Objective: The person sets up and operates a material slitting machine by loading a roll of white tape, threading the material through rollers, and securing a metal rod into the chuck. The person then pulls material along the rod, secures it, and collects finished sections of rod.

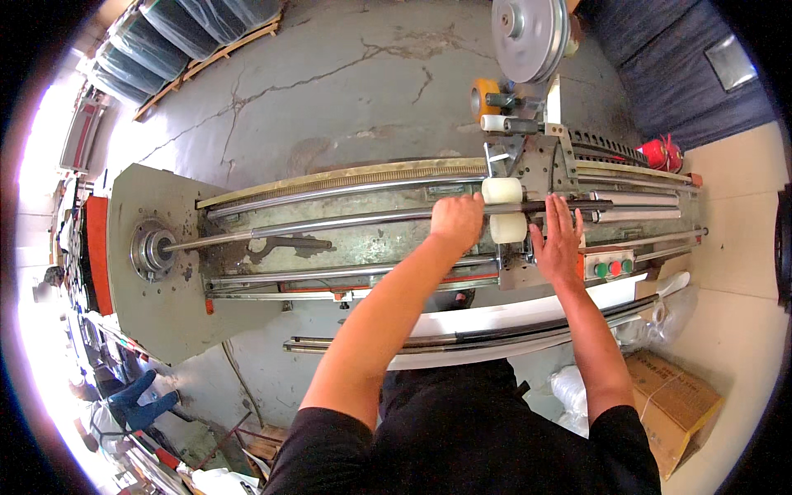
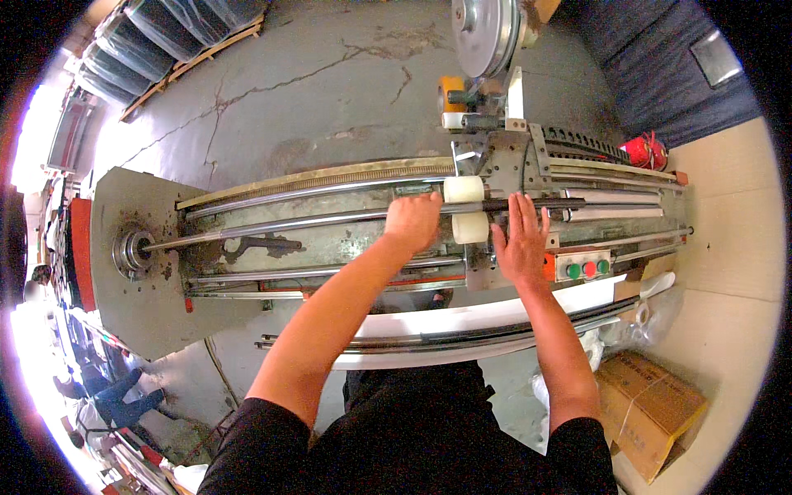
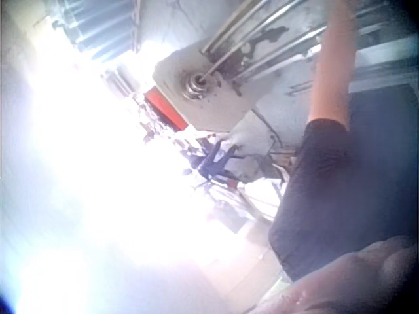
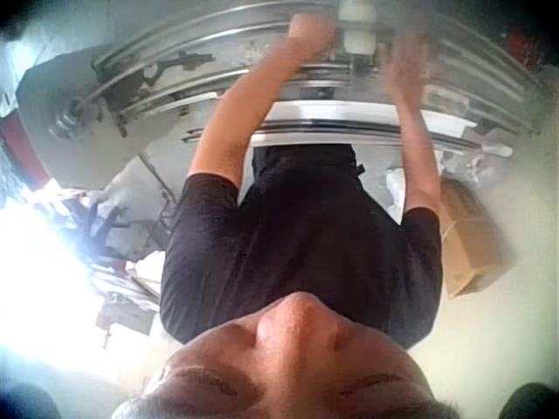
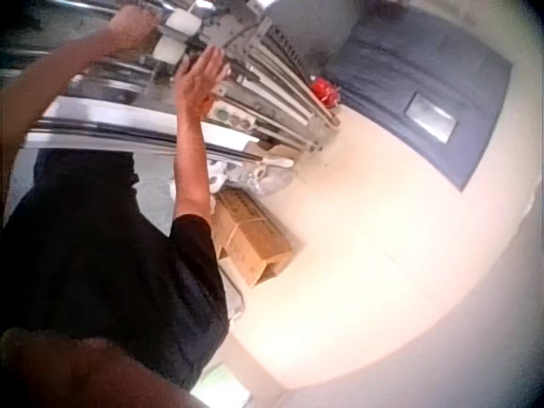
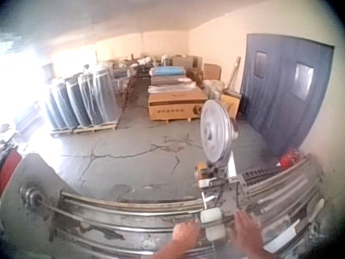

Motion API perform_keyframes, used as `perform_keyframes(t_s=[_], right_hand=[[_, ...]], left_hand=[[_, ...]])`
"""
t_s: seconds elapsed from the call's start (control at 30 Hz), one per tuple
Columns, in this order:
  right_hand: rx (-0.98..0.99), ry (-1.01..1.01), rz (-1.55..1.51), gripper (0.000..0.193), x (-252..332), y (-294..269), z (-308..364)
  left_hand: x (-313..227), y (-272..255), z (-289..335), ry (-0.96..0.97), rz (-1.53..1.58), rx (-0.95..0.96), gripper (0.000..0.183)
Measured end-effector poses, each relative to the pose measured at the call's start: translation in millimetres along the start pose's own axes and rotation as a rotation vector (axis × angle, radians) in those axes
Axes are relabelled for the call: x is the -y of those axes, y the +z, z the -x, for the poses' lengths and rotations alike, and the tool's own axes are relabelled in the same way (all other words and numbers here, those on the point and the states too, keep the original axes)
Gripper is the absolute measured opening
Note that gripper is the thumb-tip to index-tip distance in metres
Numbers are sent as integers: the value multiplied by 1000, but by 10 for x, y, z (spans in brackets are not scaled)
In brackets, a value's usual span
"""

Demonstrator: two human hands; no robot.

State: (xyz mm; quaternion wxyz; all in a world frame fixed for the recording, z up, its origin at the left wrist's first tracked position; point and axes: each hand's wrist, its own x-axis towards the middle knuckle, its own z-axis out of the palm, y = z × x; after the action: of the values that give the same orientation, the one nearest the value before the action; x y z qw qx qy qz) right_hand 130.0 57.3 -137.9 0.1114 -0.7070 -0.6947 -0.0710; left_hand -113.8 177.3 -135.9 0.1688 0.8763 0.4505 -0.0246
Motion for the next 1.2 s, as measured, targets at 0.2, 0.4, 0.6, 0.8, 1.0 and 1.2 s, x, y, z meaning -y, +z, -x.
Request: perform_keyframes(t_s=[0.2,0.4,0.6,0.8,1.0,1.2], right_hand=[[20,17,-39,72,-58,-15,43],[33,72,-39,71,-80,-57,42],[30,104,-47,70,-29,-131,5],[35,134,-22,72,-40,-114,7],[31,108,-23,73,-94,4,56],[29,93,-15,73,-72,47,38]], left_hand=[[558,-202,167,-66,-45,179,44],[2469,-484,1278,-195,-232,151,45],[4316,-729,2381,-387,-299,92,52],[3716,-990,2166,-416,-115,147,64],[2131,-682,1176,-195,-106,211,75],[580,-461,259,55,-1,315,72]])
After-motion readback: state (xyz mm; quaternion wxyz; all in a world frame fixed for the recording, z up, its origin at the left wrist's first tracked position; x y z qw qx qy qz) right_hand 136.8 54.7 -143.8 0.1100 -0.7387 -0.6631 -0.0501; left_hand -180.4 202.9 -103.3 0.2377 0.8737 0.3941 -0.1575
